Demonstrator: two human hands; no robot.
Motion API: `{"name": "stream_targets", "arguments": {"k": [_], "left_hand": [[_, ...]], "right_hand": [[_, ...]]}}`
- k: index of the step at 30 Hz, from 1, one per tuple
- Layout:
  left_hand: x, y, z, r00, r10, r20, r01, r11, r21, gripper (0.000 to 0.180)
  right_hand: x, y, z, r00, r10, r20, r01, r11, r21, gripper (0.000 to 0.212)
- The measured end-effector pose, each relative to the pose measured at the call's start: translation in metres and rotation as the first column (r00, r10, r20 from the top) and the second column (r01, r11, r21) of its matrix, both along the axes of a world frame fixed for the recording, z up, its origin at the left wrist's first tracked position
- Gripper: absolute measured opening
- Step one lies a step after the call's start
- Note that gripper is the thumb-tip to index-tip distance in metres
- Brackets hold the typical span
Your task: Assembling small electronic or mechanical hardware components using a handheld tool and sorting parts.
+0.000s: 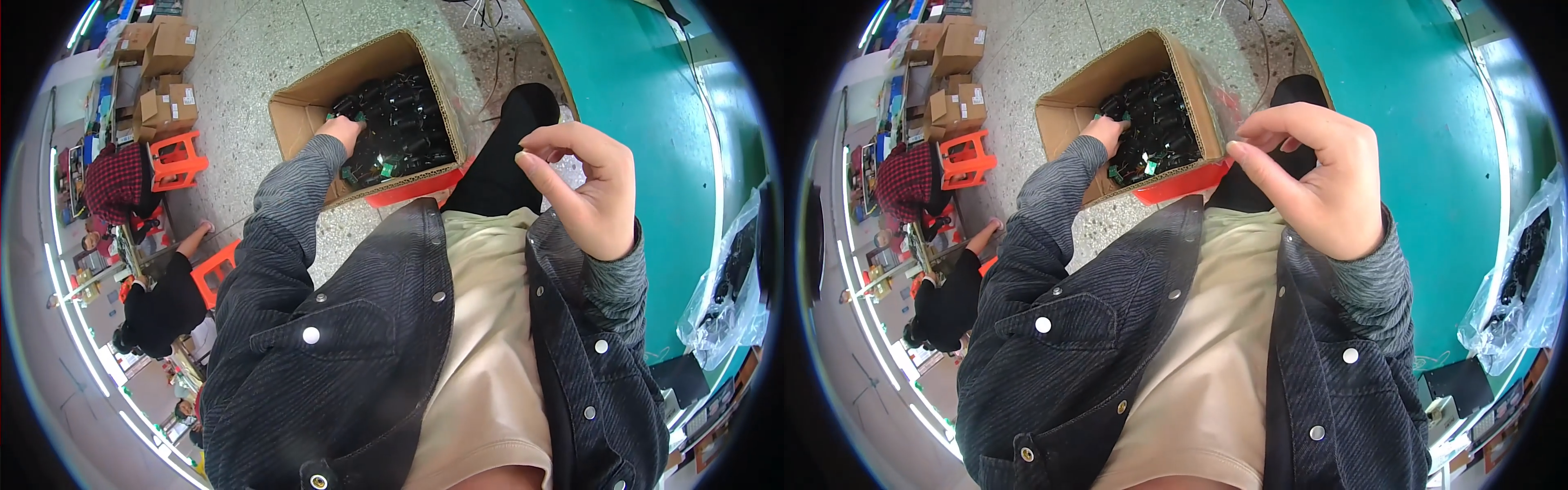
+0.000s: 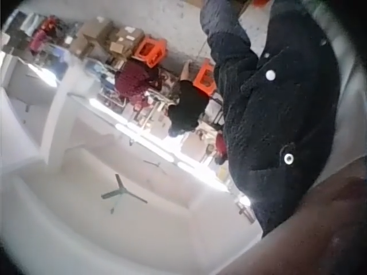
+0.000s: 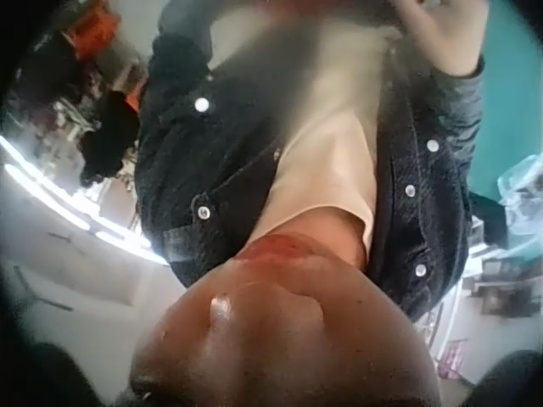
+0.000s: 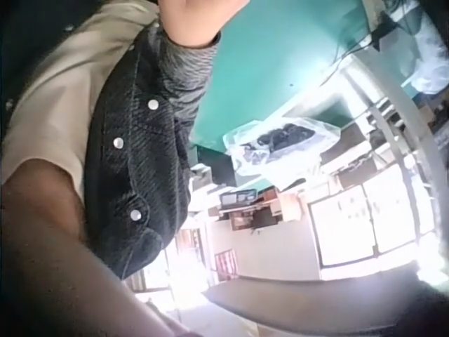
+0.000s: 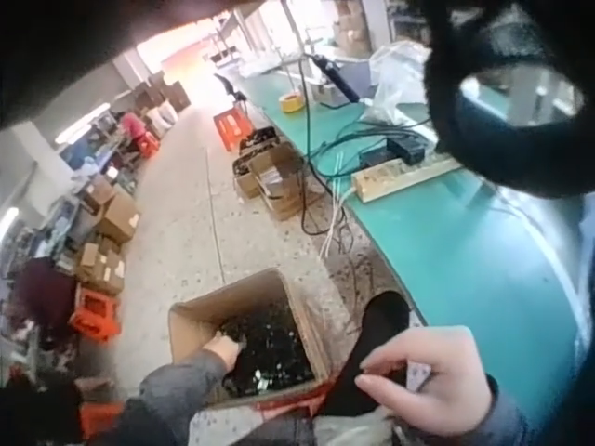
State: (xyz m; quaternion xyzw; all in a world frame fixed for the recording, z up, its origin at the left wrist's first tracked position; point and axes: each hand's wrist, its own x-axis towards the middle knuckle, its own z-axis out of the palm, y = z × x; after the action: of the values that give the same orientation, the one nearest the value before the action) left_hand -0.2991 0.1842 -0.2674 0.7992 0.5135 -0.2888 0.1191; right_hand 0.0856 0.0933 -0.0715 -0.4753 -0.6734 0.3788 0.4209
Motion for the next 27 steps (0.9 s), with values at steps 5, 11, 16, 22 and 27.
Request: {"name": "stream_targets", "arguments": {"k": [5, 11, 16, 22, 27], "left_hand": [[0.001, -0.004, 0.002, 0.996, 0.081, 0.038, -0.083, 0.996, 0.043, 0.044], [-0.002, -0.004, 0.010, 0.987, 0.125, 0.104, -0.130, 0.990, 0.048, 0.045], [-0.009, -0.004, 0.016, 0.983, 0.152, 0.099, -0.159, 0.985, 0.061, 0.044], [-0.012, 0.011, 0.036, 0.981, 0.120, 0.150, -0.139, 0.983, 0.119, 0.040], [-0.006, 0.012, 0.025, 0.927, 0.198, 0.318, -0.217, 0.976, 0.025, 0.041]], "right_hand": [[0.001, -0.001, -0.003, 1.000, -0.012, 0.016, 0.011, 0.999, 0.041, 0.012], [0.000, -0.003, 0.002, 0.999, 0.025, 0.023, -0.025, 1.000, -0.004, 0.012], [-0.001, 0.000, -0.001, 0.997, 0.063, 0.035, -0.063, 0.998, -0.003, 0.012], [-0.003, 0.001, -0.004, 0.994, 0.103, 0.038, -0.103, 0.995, -0.012, 0.014], [-0.007, -0.001, -0.005, 0.993, 0.113, 0.036, -0.113, 0.994, 0.005, 0.015]]}}
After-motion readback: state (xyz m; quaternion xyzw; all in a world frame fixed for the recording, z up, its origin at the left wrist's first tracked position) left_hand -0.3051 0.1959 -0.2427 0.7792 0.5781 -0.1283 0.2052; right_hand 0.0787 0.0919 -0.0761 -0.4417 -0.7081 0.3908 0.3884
